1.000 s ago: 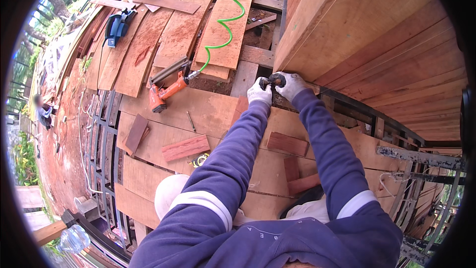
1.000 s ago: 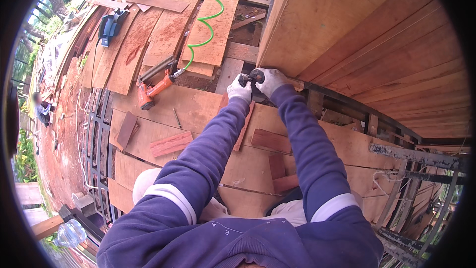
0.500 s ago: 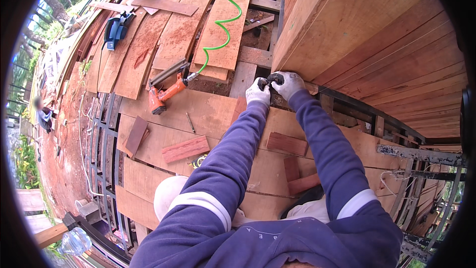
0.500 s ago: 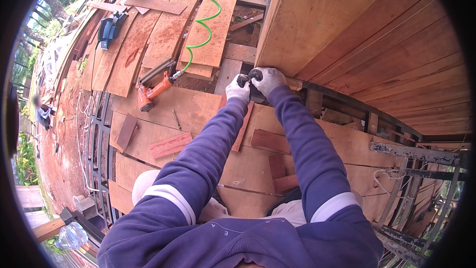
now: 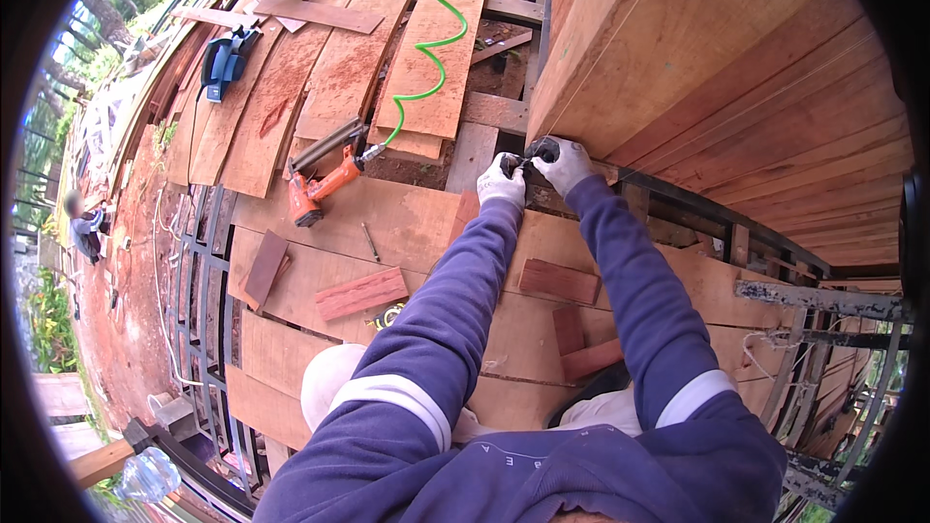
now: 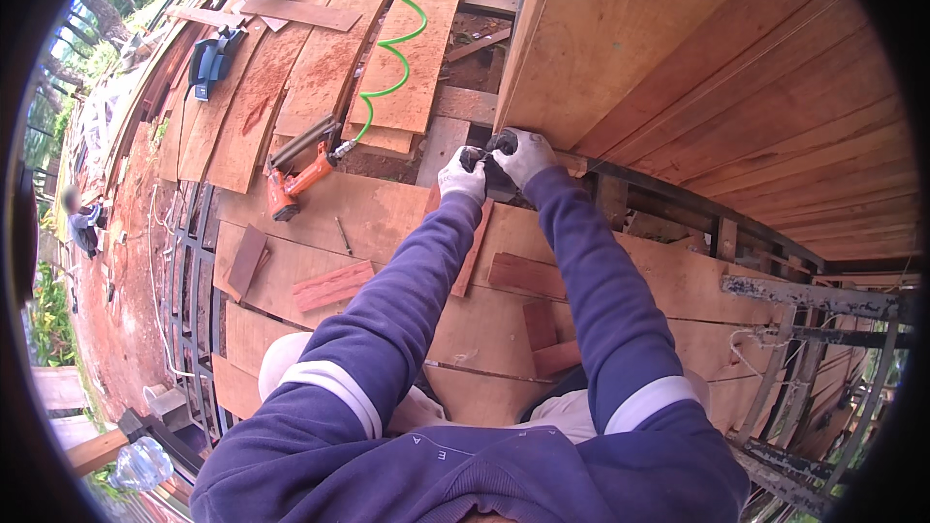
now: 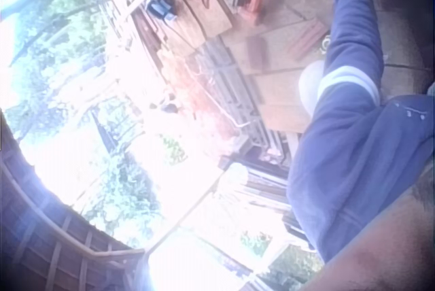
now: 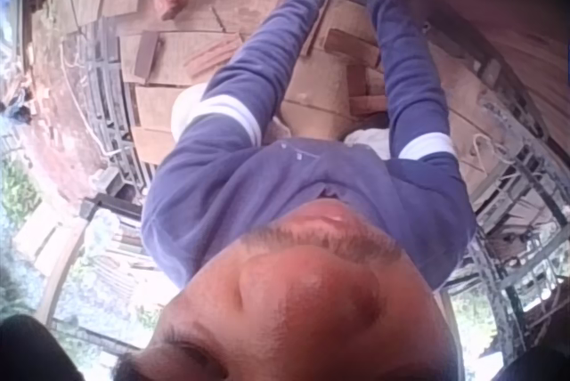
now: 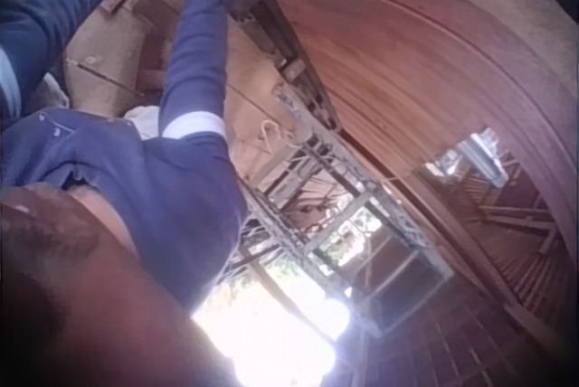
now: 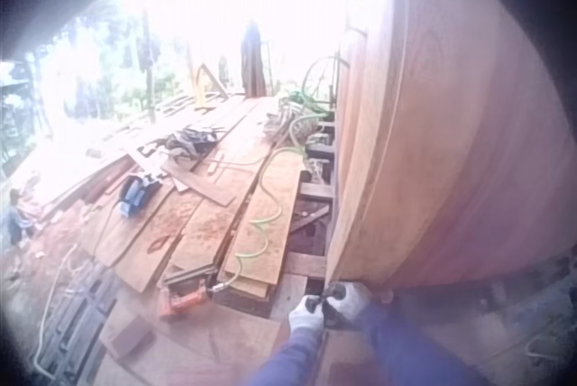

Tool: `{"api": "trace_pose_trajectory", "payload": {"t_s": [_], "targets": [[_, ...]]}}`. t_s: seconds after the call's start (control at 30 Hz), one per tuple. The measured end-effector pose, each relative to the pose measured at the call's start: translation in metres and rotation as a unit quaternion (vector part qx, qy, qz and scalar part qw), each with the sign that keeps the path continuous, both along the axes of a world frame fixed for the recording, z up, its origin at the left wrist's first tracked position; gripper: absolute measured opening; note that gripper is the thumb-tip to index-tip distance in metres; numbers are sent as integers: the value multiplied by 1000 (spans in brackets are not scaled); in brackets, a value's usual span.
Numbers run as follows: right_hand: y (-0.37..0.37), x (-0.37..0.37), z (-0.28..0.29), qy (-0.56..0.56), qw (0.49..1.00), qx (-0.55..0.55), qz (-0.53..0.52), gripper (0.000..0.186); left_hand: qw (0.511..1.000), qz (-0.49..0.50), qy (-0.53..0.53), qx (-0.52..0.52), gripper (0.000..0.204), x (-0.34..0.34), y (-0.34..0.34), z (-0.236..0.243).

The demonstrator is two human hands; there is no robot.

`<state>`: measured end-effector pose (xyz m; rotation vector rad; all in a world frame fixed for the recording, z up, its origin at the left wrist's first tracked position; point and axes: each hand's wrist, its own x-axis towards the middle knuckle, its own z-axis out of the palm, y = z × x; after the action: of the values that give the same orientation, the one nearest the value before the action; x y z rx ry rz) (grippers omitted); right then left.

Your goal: The person uses a nail gun to fasten wooden planks to a vertical beam, then uses a hand plane to smooth a plank, and finally fits the plank into place on the structure. The person handles wooden planks, a nail gun, and a hand plane throughout the task.

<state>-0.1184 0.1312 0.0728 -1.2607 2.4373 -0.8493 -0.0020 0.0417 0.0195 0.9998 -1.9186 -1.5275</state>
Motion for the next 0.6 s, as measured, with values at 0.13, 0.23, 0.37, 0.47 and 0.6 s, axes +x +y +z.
{"api": "trace_pose_trajectory", "payload": {"t_s": [0.13,0.23,0.37,0.47,0.6], "targets": [[4,11,2,0,997,-33,-76,26,1000,-2,4,15,12,-1,-1,-6],[3,22,15,-29,995,-55,-80,25,1000,-2,-10,19,12,1,-3,-5],[9,16,-3,-68,979,-144,-128,20,1000,-9,-1,17,12,-4,-1,-6],[8,20,-3,-173,954,-190,-153,17,1000,2,9,26,12,-2,0,-6],[3,31,-2,-154,960,-170,-163,15,1000,-2,-7,-9,12,1,-1,-2]]}}
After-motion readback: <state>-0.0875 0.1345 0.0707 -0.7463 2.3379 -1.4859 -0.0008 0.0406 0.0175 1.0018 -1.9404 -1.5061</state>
